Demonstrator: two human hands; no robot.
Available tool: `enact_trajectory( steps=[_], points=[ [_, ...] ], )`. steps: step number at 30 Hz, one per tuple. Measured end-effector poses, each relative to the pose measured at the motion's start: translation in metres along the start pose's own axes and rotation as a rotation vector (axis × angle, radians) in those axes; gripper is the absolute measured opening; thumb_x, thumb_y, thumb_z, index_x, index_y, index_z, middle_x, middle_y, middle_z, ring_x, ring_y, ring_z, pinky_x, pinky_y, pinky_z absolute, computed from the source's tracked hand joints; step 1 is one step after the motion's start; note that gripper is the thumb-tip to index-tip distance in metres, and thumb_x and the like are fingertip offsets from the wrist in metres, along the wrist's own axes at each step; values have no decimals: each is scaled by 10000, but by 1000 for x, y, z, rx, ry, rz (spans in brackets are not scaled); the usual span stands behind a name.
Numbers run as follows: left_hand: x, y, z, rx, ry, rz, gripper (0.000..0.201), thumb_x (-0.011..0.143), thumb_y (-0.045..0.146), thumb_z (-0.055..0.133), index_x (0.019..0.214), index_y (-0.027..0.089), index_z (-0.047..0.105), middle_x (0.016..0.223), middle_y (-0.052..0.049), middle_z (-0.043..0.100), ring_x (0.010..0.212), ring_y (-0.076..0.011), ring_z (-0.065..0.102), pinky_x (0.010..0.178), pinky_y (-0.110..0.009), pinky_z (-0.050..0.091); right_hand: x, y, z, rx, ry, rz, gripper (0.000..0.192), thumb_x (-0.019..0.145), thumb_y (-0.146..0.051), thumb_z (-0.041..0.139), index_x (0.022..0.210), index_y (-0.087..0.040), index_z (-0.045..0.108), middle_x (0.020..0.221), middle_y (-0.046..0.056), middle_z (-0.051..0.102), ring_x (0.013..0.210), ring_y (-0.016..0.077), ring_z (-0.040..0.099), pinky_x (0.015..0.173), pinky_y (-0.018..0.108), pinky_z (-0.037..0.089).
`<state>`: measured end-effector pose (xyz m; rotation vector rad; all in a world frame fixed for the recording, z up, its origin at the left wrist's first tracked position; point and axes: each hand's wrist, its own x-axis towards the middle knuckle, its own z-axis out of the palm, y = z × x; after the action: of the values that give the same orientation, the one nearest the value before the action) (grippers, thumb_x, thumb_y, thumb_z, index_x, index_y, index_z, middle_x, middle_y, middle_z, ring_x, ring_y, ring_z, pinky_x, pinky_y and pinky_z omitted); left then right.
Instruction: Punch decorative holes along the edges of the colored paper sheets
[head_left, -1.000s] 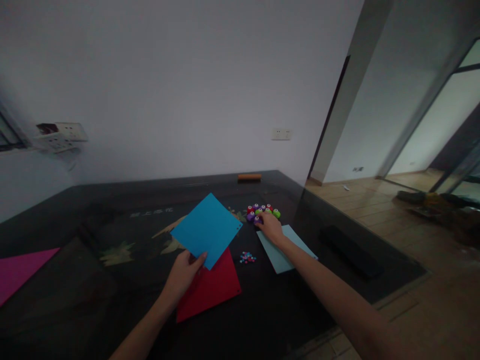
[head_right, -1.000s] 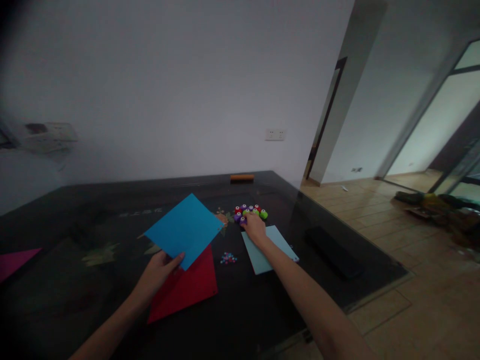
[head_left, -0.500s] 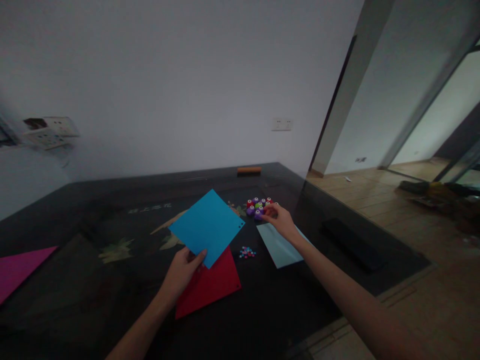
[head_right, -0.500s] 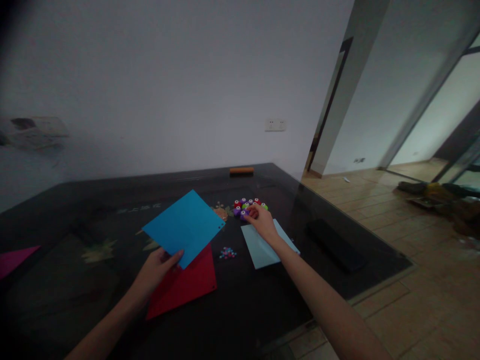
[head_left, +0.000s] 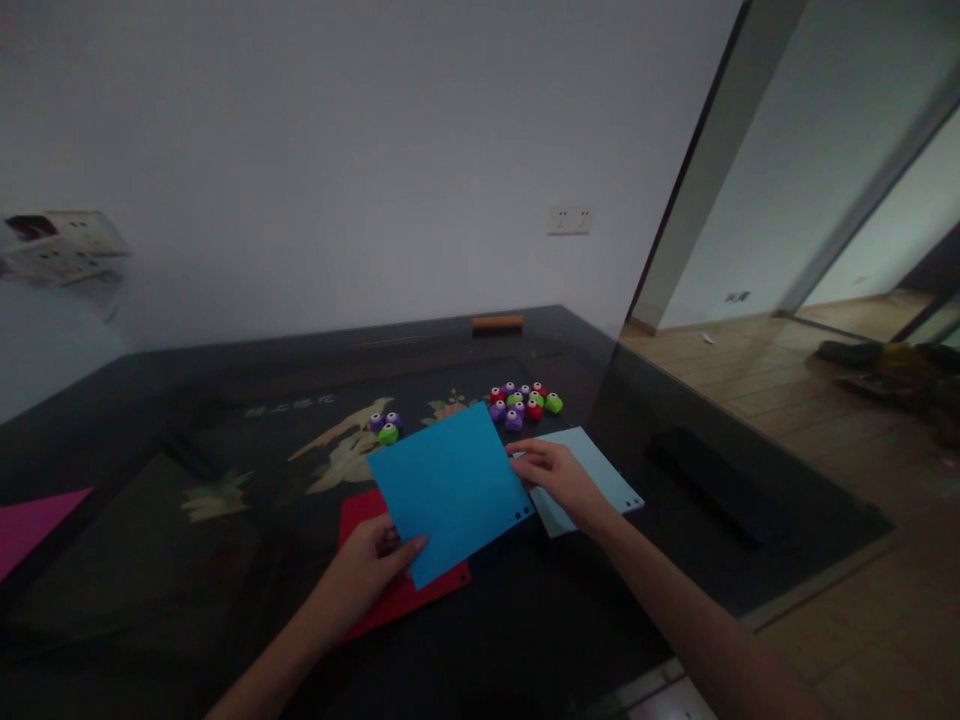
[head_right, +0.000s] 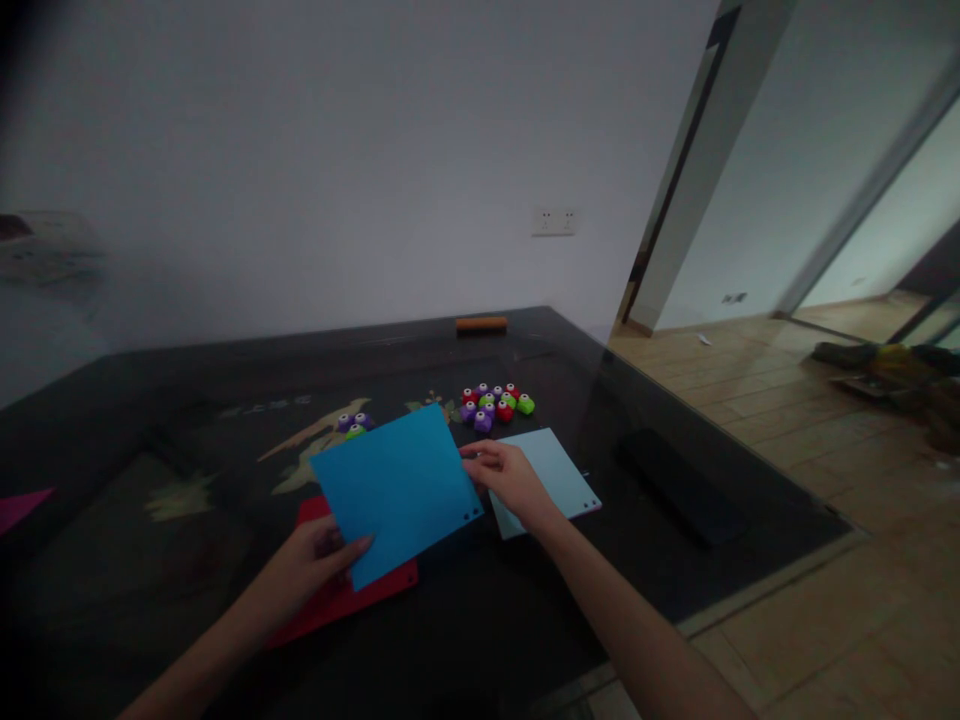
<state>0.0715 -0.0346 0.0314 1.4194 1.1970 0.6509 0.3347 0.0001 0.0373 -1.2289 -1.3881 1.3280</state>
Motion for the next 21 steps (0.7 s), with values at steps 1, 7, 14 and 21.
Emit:
enact_trajectory(
  steps=[1,7,14,21],
  points=[
    [0,0,0,5,-12,-4,377,686,524,633,796,163,626,747,-45,683,696,-224,625,652,-316,489,0,1,-1,14,4,7,295,742,-303,633,996,-155,617,683,0,633,617,133,573,611,277,457],
    [-3,5,-3,34,24,36,313,784,468,563,876,177,631,766,-23,680,687,-200,610,713,-326,494,2,5,-1,78,4,10,213,675,-244,672,864,-160,621,642,-18,611,581,121,563,582,266,455],
    [1,-6,-9,43,174,55,330,793,483,543,902,182,624,829,-26,682,813,-225,630,782,-334,489,0,3,1,68,2,-4,216,678,-242,659,869,-163,595,636,-22,605,566,115,560,593,274,464],
    [2,-7,-4,35,160,119,285,773,446,572,837,174,627,782,-23,670,764,-211,625,736,-321,495,2,6,0,70,22,5,301,649,-294,705,889,-158,584,673,-8,608,616,129,566,580,271,459]
  ],
)
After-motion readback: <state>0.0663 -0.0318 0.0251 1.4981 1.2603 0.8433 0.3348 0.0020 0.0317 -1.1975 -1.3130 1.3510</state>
